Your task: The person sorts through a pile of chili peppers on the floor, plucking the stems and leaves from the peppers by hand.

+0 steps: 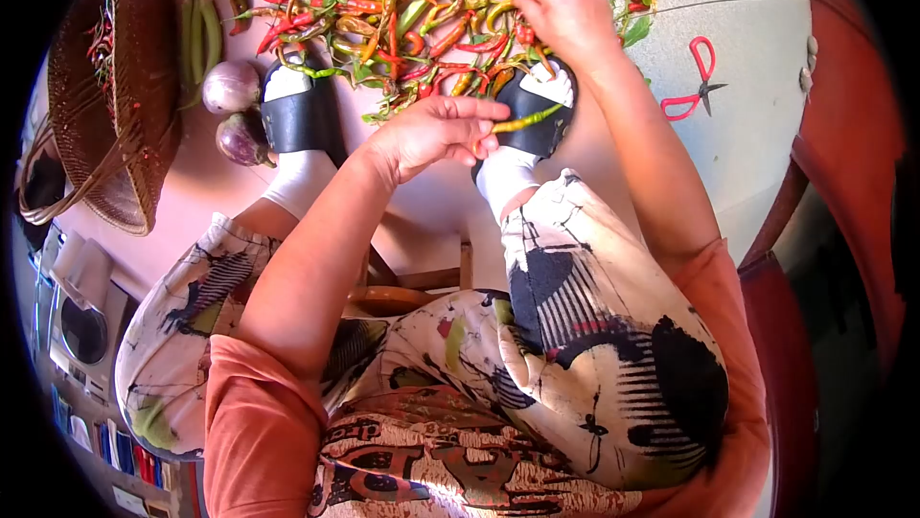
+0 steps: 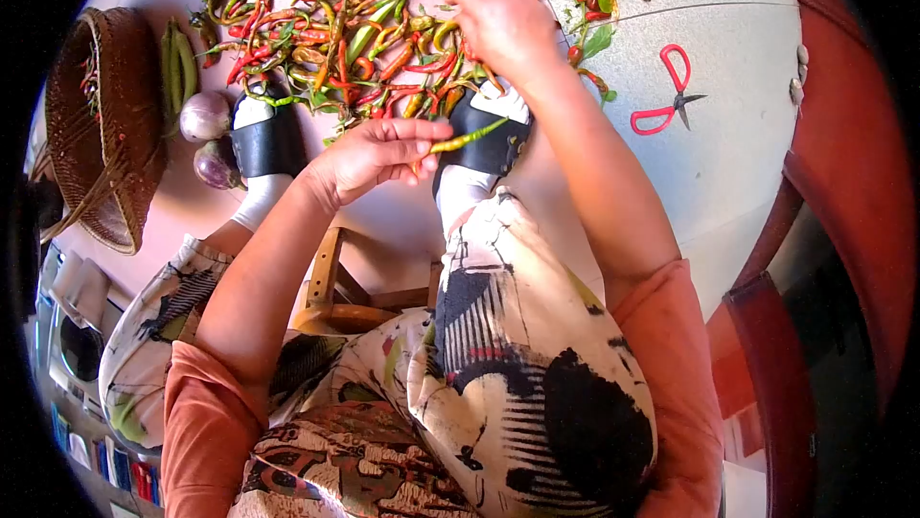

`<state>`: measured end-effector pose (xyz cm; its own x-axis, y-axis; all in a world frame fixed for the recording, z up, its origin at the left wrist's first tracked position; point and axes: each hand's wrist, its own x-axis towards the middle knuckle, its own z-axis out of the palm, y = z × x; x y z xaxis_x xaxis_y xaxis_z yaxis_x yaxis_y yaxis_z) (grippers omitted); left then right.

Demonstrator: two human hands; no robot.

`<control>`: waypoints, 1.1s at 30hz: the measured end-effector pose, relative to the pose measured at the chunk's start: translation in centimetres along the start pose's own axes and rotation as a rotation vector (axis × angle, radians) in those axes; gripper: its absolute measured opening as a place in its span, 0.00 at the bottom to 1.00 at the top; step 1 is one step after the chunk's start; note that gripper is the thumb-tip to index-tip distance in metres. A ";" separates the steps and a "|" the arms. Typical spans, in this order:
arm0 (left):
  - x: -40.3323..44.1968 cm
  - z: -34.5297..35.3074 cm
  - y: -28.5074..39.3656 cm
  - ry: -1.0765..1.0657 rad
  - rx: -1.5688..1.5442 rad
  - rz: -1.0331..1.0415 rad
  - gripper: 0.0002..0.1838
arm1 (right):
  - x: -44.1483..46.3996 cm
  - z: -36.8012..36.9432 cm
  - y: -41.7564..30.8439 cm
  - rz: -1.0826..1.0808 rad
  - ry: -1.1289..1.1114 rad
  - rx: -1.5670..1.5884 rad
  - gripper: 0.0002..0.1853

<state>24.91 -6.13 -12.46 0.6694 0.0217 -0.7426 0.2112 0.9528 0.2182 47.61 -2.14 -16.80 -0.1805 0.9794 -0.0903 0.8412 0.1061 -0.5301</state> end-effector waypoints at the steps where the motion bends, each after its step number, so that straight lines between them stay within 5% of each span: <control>1: 0.0 0.0 0.0 -0.104 -0.002 -0.021 0.16 | 0.0 -0.7 0.4 0.039 0.004 0.004 0.08; 7: 0.3 1.1 -0.5 -0.307 0.087 -0.164 0.16 | -0.2 -1.3 0.4 0.105 0.056 -0.051 0.08; 9: 0.5 2.1 -0.8 -0.386 0.284 -0.209 0.16 | 0.2 0.3 0.1 -0.187 0.005 -0.058 0.09; 15: 0.3 4.0 -0.4 -0.388 0.268 -0.155 0.16 | 0.3 0.4 -0.1 -0.071 -0.145 -0.177 0.09; 18: 0.8 3.8 -0.5 -0.405 0.491 -0.108 0.14 | 0.5 -1.6 0.8 0.075 -0.110 0.259 0.15; 21: 1.2 2.8 -0.7 -0.025 0.722 0.028 0.09 | -0.8 -2.3 1.6 0.424 0.112 1.048 0.13; 26: 0.6 1.5 0.9 0.099 0.329 -0.029 0.08 | -3.0 -2.3 2.6 0.617 0.080 1.516 0.08; 33: 1.0 0.9 1.5 0.258 0.013 0.062 0.06 | -3.2 -3.0 0.5 0.671 -0.017 1.600 0.07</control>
<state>26.56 -4.96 -12.28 0.4779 0.1578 -0.8641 0.1854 0.9434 0.2748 50.19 -4.75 -14.25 -0.0530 0.7753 -0.6294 -0.5285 -0.5566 -0.6411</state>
